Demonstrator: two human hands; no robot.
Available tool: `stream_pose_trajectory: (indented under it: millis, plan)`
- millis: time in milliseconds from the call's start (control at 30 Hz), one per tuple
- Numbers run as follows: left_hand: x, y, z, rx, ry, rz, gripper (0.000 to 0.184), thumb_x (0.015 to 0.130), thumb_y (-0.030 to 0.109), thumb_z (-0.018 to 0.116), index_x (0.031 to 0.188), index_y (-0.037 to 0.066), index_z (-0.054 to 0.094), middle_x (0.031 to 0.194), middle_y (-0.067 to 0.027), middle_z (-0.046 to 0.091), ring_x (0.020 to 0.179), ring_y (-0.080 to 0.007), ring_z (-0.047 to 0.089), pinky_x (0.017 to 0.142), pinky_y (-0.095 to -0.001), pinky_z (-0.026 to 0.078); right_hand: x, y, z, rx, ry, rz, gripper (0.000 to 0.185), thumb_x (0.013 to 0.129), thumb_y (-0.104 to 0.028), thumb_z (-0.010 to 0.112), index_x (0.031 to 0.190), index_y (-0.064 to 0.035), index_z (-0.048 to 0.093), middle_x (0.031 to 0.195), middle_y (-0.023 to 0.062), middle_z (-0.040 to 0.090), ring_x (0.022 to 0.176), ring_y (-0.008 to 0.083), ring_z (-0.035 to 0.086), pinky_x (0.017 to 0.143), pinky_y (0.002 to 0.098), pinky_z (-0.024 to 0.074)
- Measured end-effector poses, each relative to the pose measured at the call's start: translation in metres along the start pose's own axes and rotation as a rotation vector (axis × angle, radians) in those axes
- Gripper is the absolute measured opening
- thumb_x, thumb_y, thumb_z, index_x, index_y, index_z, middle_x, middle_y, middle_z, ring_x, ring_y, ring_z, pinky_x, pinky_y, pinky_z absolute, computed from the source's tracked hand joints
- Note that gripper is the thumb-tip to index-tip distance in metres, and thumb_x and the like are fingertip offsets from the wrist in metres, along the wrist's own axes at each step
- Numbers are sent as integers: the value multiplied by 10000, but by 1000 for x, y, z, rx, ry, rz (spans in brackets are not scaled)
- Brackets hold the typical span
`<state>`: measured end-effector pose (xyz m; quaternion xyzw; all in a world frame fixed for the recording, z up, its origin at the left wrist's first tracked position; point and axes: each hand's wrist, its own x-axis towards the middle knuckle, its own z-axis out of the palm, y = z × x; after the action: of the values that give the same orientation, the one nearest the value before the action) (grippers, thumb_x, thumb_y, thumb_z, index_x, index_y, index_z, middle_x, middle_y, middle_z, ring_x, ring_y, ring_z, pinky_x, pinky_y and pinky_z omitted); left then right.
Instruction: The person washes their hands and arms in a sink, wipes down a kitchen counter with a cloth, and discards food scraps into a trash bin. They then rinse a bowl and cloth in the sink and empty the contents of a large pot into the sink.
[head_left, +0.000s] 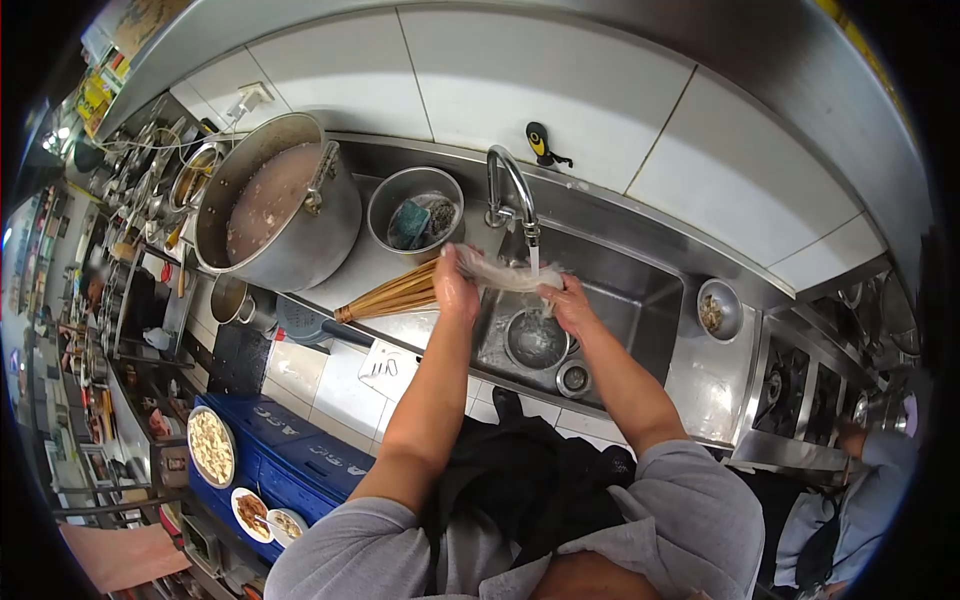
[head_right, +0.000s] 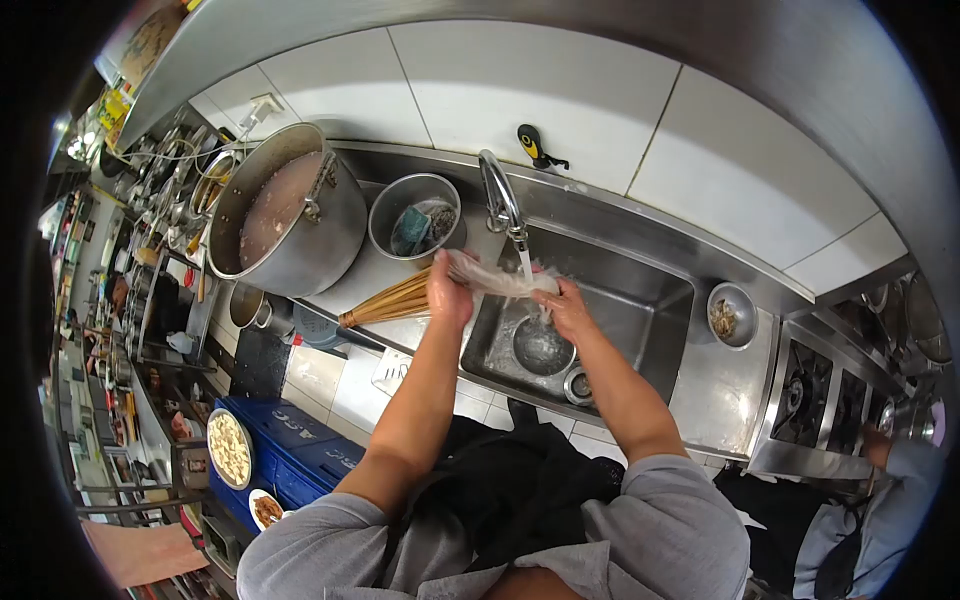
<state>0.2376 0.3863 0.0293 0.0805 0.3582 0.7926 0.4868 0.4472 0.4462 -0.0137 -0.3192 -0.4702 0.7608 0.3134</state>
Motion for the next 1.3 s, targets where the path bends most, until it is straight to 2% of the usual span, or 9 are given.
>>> stream_pose_trajectory:
  millis: [200, 333, 400, 500, 667, 833, 1033, 1233, 1300]
  plan:
    - [-39, -38, 60, -42, 302, -495, 393, 974, 392, 424, 1095, 42, 555, 1017, -111, 596, 962, -264, 568, 894, -419, 440, -31, -86, 124, -171, 176, -252, 205, 827, -190, 703, 843, 10, 662, 836, 78, 678, 732, 138, 610, 700, 287, 480]
    - [-26, -94, 23, 202, 157, -538, 330, 928, 400, 489, 967, 83, 571, 878, -72, 583, 767, -223, 560, 714, -375, 463, 33, -38, 62, -820, 490, -338, 375, 831, -377, 640, 847, -3, 656, 848, 256, 638, 782, 430, 613, 700, 445, 489]
    - [-22, -85, 16, 282, 121, -544, 318, 916, 403, 506, 935, 93, 574, 843, -63, 580, 718, -213, 558, 669, -364, 469, 74, -4, -2, -1102, 341, -311, 330, 848, -347, 622, 812, -19, 618, 831, 229, 630, 832, 414, 602, 719, 464, 474]
    - [-25, -57, 38, 699, -269, -113, 234, 929, 195, 472, 856, -8, 563, 753, -65, 549, 733, -151, 520, 661, -309, 448, 57, -9, -23, -1191, 324, -337, 297, 896, -310, 559, 899, -17, 605, 892, 247, 605, 883, 419, 564, 747, 454, 466]
    - [-11, -26, 75, 841, -418, -32, 135, 882, 88, 536, 886, -25, 611, 751, -39, 607, 654, -103, 528, 557, -282, 426, 48, -14, -48, -594, -1, -65, 318, 951, -316, 480, 1098, -60, 596, 1030, 119, 643, 925, 294, 605, 802, 406, 471]
    - [-28, -3, 72, 612, -383, -250, 143, 902, 96, 533, 973, 13, 625, 922, -76, 655, 821, -185, 644, 716, -314, 530, 24, -9, -12, -91, -87, 89, 341, 906, -298, 596, 1172, -84, 590, 1077, 16, 629, 963, 164, 577, 854, 359, 462]
    - [-50, 15, 13, 221, -140, -219, 243, 928, 160, 554, 1122, 15, 554, 1034, -102, 641, 949, -220, 624, 766, -350, 522, 34, -28, -6, -865, -8, -126, 364, 710, -160, 733, 1030, -49, 599, 986, 156, 658, 898, 309, 622, 804, 351, 469]
    - [-71, -38, -15, 913, -150, -625, 603, 833, 222, 687, 1288, -28, 380, 1197, -123, 574, 1075, -281, 567, 876, -406, 480, 10, -87, 29, -1296, -60, -291, 243, 716, -71, 618, 958, -59, 597, 946, 183, 637, 951, 387, 591, 784, 443, 472]
    - [-44, -101, -45, 1110, -452, 187, 834, 732, 273, 781, 1361, -6, 310, 1123, -207, 620, 1049, -359, 605, 859, -391, 487, 5, -90, 51, -1387, -131, -273, 267, 705, -48, 598, 971, -58, 593, 906, 186, 644, 931, 410, 593, 788, 457, 476]
